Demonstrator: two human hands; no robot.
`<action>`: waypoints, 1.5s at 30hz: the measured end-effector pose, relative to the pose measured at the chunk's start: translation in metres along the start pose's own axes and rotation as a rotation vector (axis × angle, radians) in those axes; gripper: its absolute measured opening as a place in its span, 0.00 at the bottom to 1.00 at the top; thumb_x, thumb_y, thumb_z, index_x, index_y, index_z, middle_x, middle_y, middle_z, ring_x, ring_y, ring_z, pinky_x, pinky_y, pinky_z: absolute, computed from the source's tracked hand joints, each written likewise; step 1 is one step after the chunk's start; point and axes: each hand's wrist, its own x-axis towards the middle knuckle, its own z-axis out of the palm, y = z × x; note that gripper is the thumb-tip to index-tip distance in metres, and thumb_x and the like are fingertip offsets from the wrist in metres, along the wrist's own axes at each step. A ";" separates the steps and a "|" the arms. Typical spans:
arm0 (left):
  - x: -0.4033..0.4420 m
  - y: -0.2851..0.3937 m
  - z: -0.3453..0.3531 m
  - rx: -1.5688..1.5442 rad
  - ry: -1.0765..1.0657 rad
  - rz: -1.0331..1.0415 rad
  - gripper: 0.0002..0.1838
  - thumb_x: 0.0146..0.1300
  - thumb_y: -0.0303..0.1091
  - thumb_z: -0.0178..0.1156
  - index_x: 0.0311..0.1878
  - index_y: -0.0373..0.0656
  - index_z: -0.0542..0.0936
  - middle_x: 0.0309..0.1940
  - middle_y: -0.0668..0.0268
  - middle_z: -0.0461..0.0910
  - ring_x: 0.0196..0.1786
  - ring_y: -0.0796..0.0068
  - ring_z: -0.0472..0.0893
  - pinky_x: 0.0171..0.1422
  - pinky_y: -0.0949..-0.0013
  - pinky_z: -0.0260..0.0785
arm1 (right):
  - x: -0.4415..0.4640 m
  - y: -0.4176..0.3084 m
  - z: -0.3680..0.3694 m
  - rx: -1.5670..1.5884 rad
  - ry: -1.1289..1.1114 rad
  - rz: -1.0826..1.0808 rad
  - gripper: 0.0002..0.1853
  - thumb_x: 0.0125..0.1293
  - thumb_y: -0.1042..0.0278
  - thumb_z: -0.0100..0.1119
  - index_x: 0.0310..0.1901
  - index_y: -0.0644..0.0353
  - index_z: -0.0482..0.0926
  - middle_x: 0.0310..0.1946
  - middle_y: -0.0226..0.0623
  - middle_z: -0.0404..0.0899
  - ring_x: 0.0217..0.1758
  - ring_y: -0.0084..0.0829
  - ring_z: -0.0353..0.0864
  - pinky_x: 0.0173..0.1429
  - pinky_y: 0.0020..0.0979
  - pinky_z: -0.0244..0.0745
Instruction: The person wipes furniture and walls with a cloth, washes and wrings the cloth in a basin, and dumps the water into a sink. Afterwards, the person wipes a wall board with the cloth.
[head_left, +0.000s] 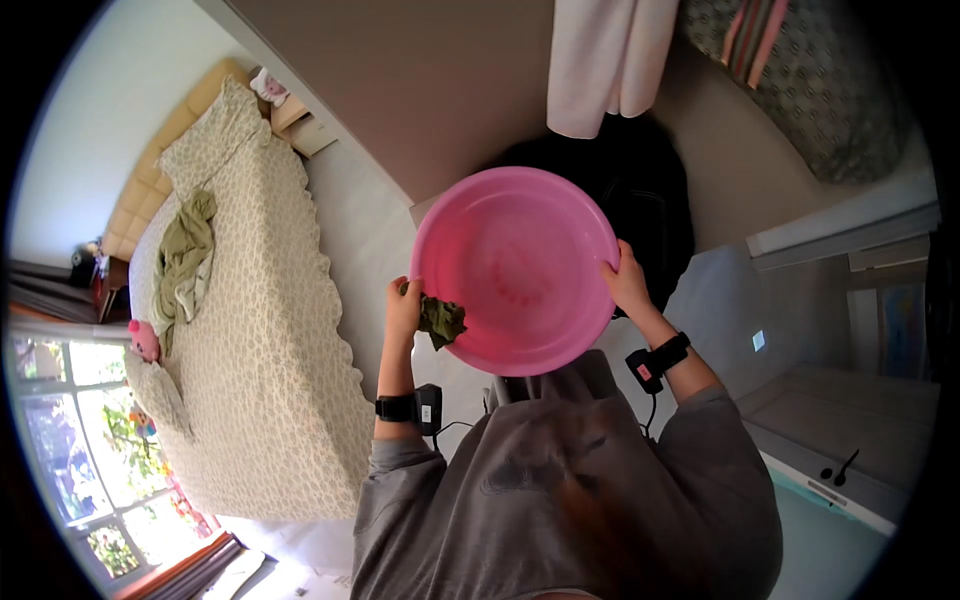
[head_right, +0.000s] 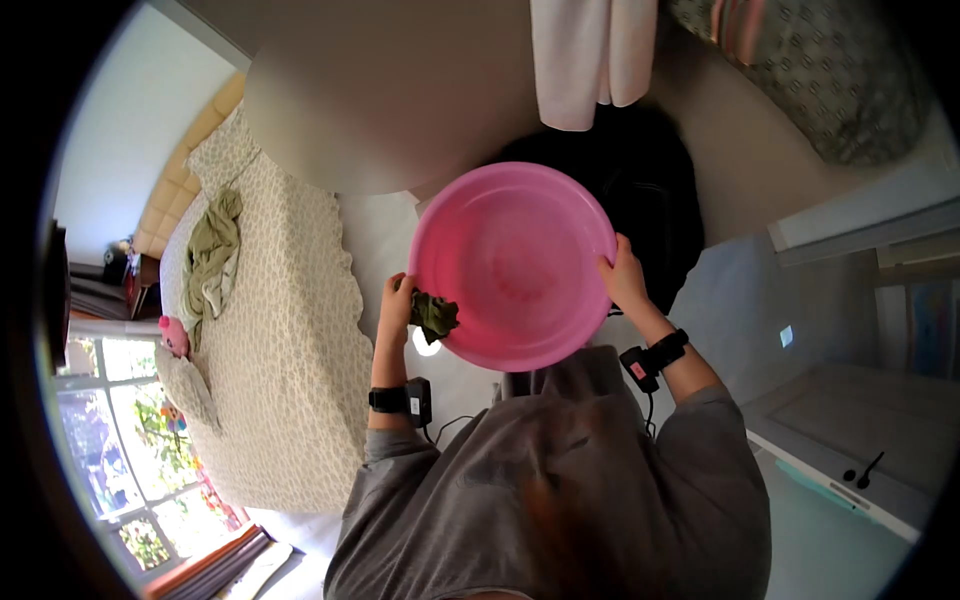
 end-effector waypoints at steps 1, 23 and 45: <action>-0.010 0.011 -0.003 -0.019 -0.008 0.009 0.30 0.57 0.44 0.57 0.56 0.31 0.66 0.44 0.53 0.76 0.46 0.67 0.76 0.51 0.69 0.66 | -0.002 0.007 0.001 0.005 0.016 0.001 0.26 0.59 0.68 0.54 0.58 0.68 0.62 0.45 0.52 0.76 0.47 0.42 0.78 0.52 0.33 0.71; -0.217 0.031 0.152 0.061 -0.359 0.097 0.25 0.59 0.41 0.56 0.57 0.35 0.69 0.46 0.57 0.74 0.48 0.69 0.75 0.51 0.70 0.68 | -0.196 0.109 -0.238 0.283 0.291 0.039 0.24 0.61 0.69 0.49 0.59 0.65 0.63 0.43 0.51 0.77 0.45 0.41 0.78 0.50 0.34 0.71; -0.210 0.184 0.550 0.201 -0.826 0.262 0.28 0.59 0.42 0.55 0.58 0.32 0.67 0.47 0.59 0.75 0.50 0.72 0.73 0.55 0.72 0.64 | -0.103 0.308 -0.496 0.379 0.700 0.112 0.22 0.58 0.73 0.50 0.55 0.71 0.66 0.46 0.43 0.76 0.48 0.31 0.75 0.52 0.28 0.68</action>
